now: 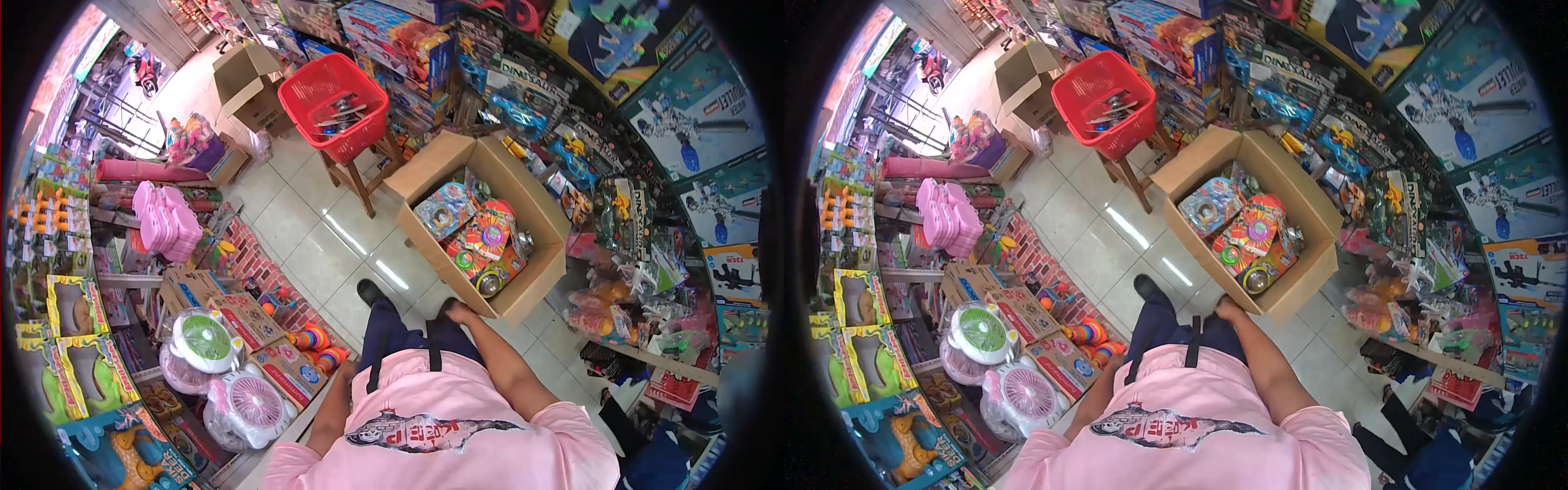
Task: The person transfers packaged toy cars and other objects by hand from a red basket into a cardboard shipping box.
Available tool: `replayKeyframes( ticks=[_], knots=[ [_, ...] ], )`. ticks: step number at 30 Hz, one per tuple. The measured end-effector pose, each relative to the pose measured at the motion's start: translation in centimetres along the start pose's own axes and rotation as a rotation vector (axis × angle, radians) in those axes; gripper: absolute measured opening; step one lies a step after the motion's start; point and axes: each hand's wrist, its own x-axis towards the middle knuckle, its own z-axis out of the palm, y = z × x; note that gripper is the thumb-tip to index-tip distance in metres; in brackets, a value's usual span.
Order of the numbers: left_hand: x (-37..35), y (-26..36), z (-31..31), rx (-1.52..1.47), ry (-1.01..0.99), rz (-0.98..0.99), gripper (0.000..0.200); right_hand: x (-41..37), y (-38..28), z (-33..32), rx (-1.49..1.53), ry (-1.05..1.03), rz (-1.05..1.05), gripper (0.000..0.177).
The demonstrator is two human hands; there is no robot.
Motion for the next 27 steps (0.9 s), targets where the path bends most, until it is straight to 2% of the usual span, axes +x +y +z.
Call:
replayKeyframes(
  ticks=[2, 3, 5, 6, 8, 9, 11, 14, 16, 17, 18, 20, 22, 24, 25, 26, 27],
  knots=[
    [1.0, -2.8, -1.0, 0.021, -0.165, -0.053, 0.044, -3.0, -1.0, -5.0, 0.051, -0.307, 0.259, 0.041],
    [0.7, -3.0, -2.3, 0.000, -0.161, -0.039, 0.044, -2.7, 0.3, -4.4, 0.096, -0.254, 0.328, 0.041],
    [-2.3, 0.9, -7.2, -0.267, -0.199, -0.075, 0.043, -2.6, 4.2, -0.8, 0.196, -0.190, 0.438, 0.040],
    [-0.6, 0.8, -8.4, -0.286, -0.195, -0.069, 0.043, -2.6, 5.0, 0.0, 0.249, -0.179, 0.481, 0.039],
    [4.1, -1.0, -9.5, -0.488, -0.084, -0.006, 0.044, -3.3, 4.1, -0.4, 0.265, -0.262, 0.667, 0.037],
    [4.4, -0.6, -10.7, -0.588, -0.028, 0.032, 0.042, -3.3, 2.7, -0.9, 0.244, -0.263, 0.666, 0.037],
    [4.2, 1.4, -14.5, -0.734, 0.091, 0.092, 0.038, -3.7, -0.4, -1.8, 0.486, -0.275, 0.878, 0.035],
    [4.1, 2.3, -17.9, -0.839, 0.177, 0.098, 0.033, -2.1, -6.3, -3.2, 0.575, -0.257, 0.819, 0.032],
    [4.6, 1.5, -19.1, -0.889, 0.205, 0.098, 0.033, 0.3, -10.8, -5.0, 0.333, -0.344, 0.528, 0.031],
    [4.7, 1.3, -19.6, -0.892, 0.179, 0.067, 0.032, 4.9, -5.3, -0.9, 0.326, -0.341, 0.525, 0.031],
    [4.7, 1.0, -19.6, -0.896, 0.150, 0.033, 0.031, 11.3, -2.1, 2.6, -0.137, -0.309, -0.264, 0.027],
    [6.4, -0.9, -18.0, -0.904, 0.191, 0.019, 0.031, 10.6, -10.3, -2.8, 0.328, -0.074, 0.134, 0.025],
    [6.8, -2.5, -16.9, -0.904, 0.237, 0.004, 0.031, 10.4, -16.4, -7.6, 0.527, -0.122, 0.142, 0.026],
    [6.1, -3.3, -16.4, -0.956, 0.056, -0.112, 0.031, 10.8, -19.8, -10.5, 0.579, -0.106, 0.158, 0.026],
    [5.4, -3.1, -16.3, -0.868, 0.051, -0.169, 0.031, 11.3, -20.7, -11.1, 0.633, -0.084, 0.175, 0.027],
    [4.7, -2.9, -16.6, -0.868, 0.054, -0.174, 0.031, 11.7, -21.8, -11.7, 0.633, -0.091, 0.174, 0.027],
    [4.3, -3.2, -16.5, -0.669, 0.013, -0.067, 0.028, 12.4, -22.5, -12.0, 0.660, -0.071, 0.190, 0.026]
  ],
)
